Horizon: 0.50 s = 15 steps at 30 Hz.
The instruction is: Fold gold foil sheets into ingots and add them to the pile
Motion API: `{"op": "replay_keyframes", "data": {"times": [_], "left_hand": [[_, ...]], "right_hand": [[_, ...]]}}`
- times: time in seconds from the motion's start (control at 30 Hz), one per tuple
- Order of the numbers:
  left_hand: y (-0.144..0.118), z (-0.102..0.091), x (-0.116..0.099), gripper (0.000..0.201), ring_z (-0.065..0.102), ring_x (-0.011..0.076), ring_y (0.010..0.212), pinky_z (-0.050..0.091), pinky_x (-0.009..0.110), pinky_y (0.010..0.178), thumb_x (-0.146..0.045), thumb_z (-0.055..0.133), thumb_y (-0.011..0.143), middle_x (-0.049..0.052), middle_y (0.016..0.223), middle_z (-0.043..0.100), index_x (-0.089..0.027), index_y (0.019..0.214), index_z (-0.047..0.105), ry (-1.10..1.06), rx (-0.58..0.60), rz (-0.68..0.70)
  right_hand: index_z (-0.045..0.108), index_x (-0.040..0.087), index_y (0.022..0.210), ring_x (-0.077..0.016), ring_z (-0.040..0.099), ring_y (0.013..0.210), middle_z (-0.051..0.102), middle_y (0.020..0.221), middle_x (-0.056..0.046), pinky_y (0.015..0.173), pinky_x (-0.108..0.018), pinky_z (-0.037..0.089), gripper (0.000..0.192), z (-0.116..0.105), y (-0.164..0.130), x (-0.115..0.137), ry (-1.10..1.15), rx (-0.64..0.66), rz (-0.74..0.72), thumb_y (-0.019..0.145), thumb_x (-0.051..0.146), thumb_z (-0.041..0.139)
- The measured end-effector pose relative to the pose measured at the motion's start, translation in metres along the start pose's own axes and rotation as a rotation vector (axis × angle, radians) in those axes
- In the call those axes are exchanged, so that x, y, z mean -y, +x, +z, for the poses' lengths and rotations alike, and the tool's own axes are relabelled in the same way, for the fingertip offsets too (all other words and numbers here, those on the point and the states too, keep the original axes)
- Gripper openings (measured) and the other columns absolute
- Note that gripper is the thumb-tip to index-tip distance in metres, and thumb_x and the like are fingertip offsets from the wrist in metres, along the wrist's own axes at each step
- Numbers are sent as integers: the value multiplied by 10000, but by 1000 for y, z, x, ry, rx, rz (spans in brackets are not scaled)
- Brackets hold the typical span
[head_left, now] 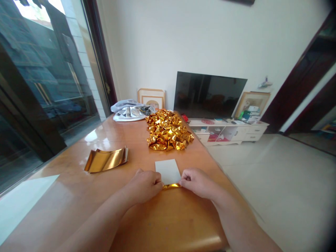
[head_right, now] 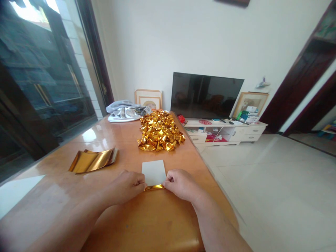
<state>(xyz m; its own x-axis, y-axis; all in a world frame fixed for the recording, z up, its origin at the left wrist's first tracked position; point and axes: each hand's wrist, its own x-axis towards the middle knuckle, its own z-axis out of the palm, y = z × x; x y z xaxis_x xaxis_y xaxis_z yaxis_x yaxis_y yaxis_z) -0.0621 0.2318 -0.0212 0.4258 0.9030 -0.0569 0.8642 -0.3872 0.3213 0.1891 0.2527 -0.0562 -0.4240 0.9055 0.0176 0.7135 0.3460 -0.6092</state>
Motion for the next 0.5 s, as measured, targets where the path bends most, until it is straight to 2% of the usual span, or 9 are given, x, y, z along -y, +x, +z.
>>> {"op": "replay_keyframes", "data": {"times": [0.23, 0.5], "left_hand": [[1, 2, 1, 249, 563, 153, 643, 318, 260, 619, -327, 481, 850, -2, 699, 668, -206, 674, 608, -4, 9, -9], [1, 3, 0, 244, 563, 154, 638, 341, 267, 671, -341, 497, 853, -7, 705, 678, -213, 682, 615, -13, 5, -24]], "right_hand": [[615, 189, 715, -117, 535, 608, 644, 685, 22, 500, -222, 268, 181, -4, -3, 4, 8, 2, 12, 836, 323, 623], [630, 186, 714, -116, 509, 585, 641, 668, 21, 506, -228, 260, 141, -2, 0, 1, 8, 27, 31, 819, 280, 636]]}}
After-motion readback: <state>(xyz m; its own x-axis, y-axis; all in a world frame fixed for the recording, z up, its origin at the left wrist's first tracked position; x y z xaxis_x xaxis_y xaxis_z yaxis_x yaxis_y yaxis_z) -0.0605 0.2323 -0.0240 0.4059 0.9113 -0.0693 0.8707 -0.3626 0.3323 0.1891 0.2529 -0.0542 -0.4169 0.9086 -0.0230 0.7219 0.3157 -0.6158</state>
